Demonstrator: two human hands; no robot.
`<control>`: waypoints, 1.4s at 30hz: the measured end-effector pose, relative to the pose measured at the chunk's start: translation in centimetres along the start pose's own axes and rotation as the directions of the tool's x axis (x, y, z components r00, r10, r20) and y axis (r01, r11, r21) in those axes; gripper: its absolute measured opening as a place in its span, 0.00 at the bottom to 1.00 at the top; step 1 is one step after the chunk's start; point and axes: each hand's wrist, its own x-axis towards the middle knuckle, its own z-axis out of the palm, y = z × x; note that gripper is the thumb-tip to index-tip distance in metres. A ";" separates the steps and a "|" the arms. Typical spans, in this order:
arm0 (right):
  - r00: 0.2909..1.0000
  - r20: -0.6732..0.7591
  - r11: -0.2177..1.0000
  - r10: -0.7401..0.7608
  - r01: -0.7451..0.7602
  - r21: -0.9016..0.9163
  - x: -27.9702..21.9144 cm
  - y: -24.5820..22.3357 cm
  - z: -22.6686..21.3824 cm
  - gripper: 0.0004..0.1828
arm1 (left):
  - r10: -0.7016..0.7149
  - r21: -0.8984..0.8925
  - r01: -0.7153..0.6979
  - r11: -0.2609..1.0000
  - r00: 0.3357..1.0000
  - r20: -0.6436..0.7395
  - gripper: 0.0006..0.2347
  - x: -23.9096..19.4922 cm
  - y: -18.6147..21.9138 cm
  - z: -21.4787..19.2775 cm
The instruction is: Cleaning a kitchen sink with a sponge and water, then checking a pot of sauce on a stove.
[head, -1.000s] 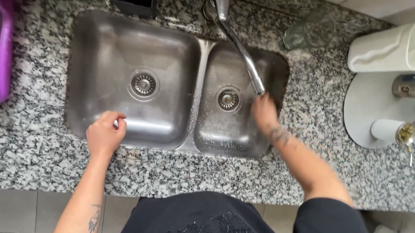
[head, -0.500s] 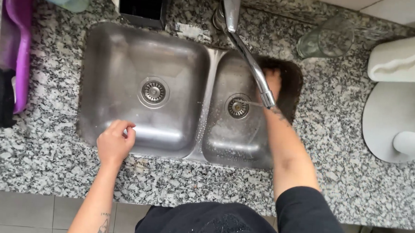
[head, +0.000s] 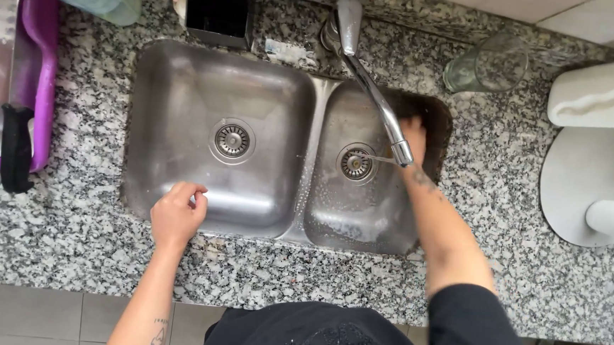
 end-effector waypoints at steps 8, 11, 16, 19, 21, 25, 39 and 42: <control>0.952 -0.289 0.924 0.103 0.016 0.382 1.4 -10.5 2.7 0.12 | -0.004 -0.004 0.004 1.000 1.000 0.008 0.04 0.2 0.1 -0.2; 0.993 0.103 0.956 -0.057 0.024 0.292 -7.8 -8.8 5.3 0.03 | 0.006 0.007 -0.006 1.000 1.000 0.023 0.04 0.1 0.0 -0.2; 0.930 0.232 0.934 0.283 -0.322 0.152 -5.6 -6.4 -8.7 0.16 | 0.040 -0.010 -0.040 0.999 0.999 0.022 0.05 0.3 0.3 -0.3; 0.857 -0.056 0.853 0.512 -0.500 0.149 3.4 3.4 -1.8 0.15 | 0.019 -0.004 -0.019 1.000 1.000 0.009 0.04 0.0 0.5 -0.3; 0.810 -0.295 0.860 0.507 -0.497 0.113 5.8 3.7 3.0 0.19 | 0.016 0.005 -0.016 1.000 1.000 -0.008 0.04 0.3 0.4 -0.2; 0.940 -0.178 0.905 0.290 -0.209 0.372 4.6 -7.5 3.3 0.18 | -0.009 0.015 0.009 1.000 1.000 0.030 0.05 0.0 0.5 -0.1; 0.964 -0.166 0.963 0.206 -0.230 -0.141 8.3 -7.5 -4.1 0.16 | -0.033 0.019 0.033 0.999 0.999 0.011 0.05 0.2 0.7 0.0; 0.858 -0.365 0.886 -0.361 0.193 -0.421 13.0 -3.1 1.3 0.10 | -0.002 0.027 0.002 1.000 1.000 0.001 0.04 0.8 0.9 -0.3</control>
